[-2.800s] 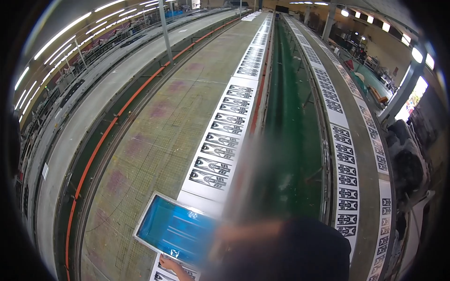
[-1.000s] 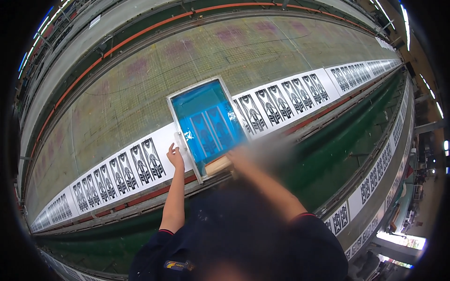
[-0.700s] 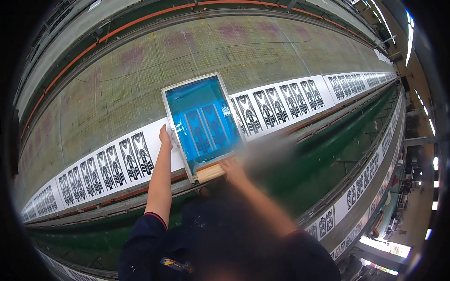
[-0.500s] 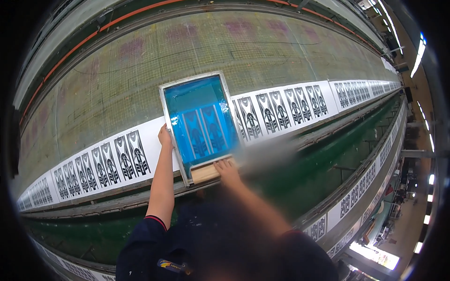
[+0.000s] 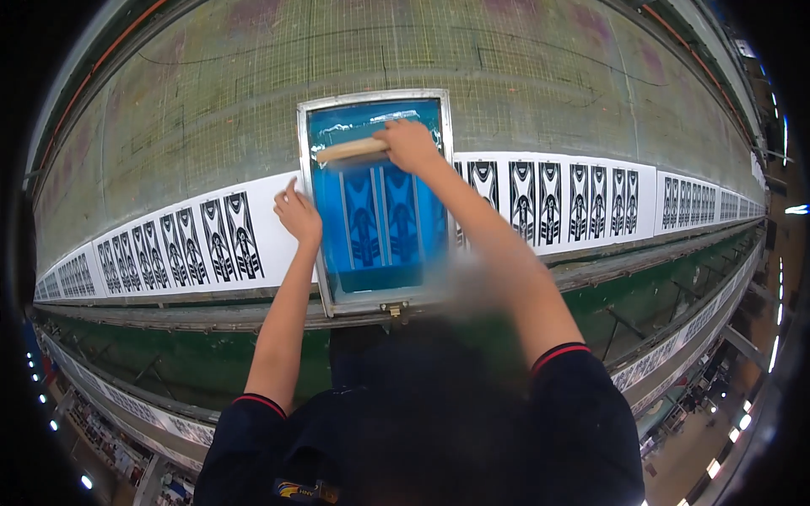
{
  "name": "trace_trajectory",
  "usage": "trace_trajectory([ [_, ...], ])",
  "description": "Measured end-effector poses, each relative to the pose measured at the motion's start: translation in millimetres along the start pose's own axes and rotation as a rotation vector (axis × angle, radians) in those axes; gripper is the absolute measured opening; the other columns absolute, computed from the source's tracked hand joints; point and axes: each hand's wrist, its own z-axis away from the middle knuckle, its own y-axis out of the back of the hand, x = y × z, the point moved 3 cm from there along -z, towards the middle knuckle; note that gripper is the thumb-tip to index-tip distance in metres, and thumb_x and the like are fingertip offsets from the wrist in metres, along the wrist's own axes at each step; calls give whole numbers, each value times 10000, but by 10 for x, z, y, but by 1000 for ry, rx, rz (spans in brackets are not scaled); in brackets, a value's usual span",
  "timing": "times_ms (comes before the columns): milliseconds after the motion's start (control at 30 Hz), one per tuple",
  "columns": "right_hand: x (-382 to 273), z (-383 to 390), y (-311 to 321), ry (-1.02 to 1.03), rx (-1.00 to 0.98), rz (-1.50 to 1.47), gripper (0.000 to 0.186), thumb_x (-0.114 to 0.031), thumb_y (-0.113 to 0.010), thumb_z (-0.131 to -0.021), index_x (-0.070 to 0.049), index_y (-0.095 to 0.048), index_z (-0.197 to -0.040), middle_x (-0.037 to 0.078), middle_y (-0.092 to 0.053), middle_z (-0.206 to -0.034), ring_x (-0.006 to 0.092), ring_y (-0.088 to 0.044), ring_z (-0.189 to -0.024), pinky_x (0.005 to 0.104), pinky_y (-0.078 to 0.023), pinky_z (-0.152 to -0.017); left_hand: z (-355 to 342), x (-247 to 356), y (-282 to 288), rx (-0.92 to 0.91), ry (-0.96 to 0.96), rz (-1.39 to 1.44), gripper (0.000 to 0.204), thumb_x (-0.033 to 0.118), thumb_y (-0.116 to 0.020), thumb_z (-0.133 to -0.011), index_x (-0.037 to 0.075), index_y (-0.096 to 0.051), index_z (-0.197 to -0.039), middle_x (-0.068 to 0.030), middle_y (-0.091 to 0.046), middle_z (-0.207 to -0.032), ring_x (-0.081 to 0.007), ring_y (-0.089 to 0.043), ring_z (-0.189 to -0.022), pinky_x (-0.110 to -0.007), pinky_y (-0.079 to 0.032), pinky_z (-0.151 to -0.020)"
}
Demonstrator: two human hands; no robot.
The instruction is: Printing a design onto material using a hand-held squeegee and a screen on a long printing table.
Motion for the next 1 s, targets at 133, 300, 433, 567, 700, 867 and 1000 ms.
trace_trajectory([
  [133, 352, -197, 72, 139, 8, 57, 402, -261, -817, -827, -213, -753, -1221, 48, -691, -1056, 285, -679, -1052, 439, -579, -881, -692, 856, -6, 16, -302, 209, 249, 252, -592, -1026, 133, -754, -1173, -101, -675, -1185, -336, -571, -1148, -487, -442, -998],
  [300, 606, -6, 19, 6, 145, 11, 356, -317, -845, -805, -136, -750, -1097, 57, -691, -1011, 286, -684, -1002, 432, -589, -850, -1011, 977, -246, -128, -581, 58, 259, 301, -610, -1013, 121, -796, -1006, -32, -715, -1053, -308, -586, -1118, -442, -442, -973],
  [433, 673, 156, -87, -27, 200, 78, 344, -298, -873, -768, -63, -714, -961, 77, -686, -995, 289, -680, -999, 410, -591, -845, -944, 986, -368, -228, -665, 155, 230, 194, -557, -961, 90, -747, -886, -48, -697, -950, -326, -596, -980, -453, -459, -895],
  [567, 507, 482, -272, -44, 237, 72, 407, -234, -897, -716, -58, -674, -1007, 89, -663, -1015, 290, -673, -1005, 397, -592, -847, -667, 827, -360, -97, -682, 316, 212, 130, -519, -936, 57, -711, -882, -110, -667, -936, -360, -586, -933, -476, -468, -840],
  [700, 163, 1211, -543, -68, 247, 55, 465, -160, -891, -671, -46, -642, -1046, 88, -646, -1039, 285, -668, -993, 385, -589, -838, 27, 482, -199, -151, -655, 365, 186, 106, -505, -915, 26, -672, -906, -164, -615, -916, -388, -577, -905, -487, -468, -820],
  [867, -463, 2263, -837, -16, 241, 18, 471, -85, -847, -617, -23, -628, -1030, 113, -642, -1069, 297, -663, -1003, 380, -578, -825, 1047, -151, 243, -251, -645, 364, 164, 99, -505, -871, 22, -645, -912, -174, -580, -905, -397, -564, -886, -496, -462, -795],
  [1000, -877, 2994, -968, 27, 291, 87, 470, -94, -838, -601, -19, -614, -1007, 135, -642, -1084, 303, -662, -1006, 375, -571, -832, 1688, -430, 565, -303, -624, 405, 164, 108, -508, -864, 22, -641, -907, -172, -568, -895, -395, -561, -880, -497, -459, -785],
])
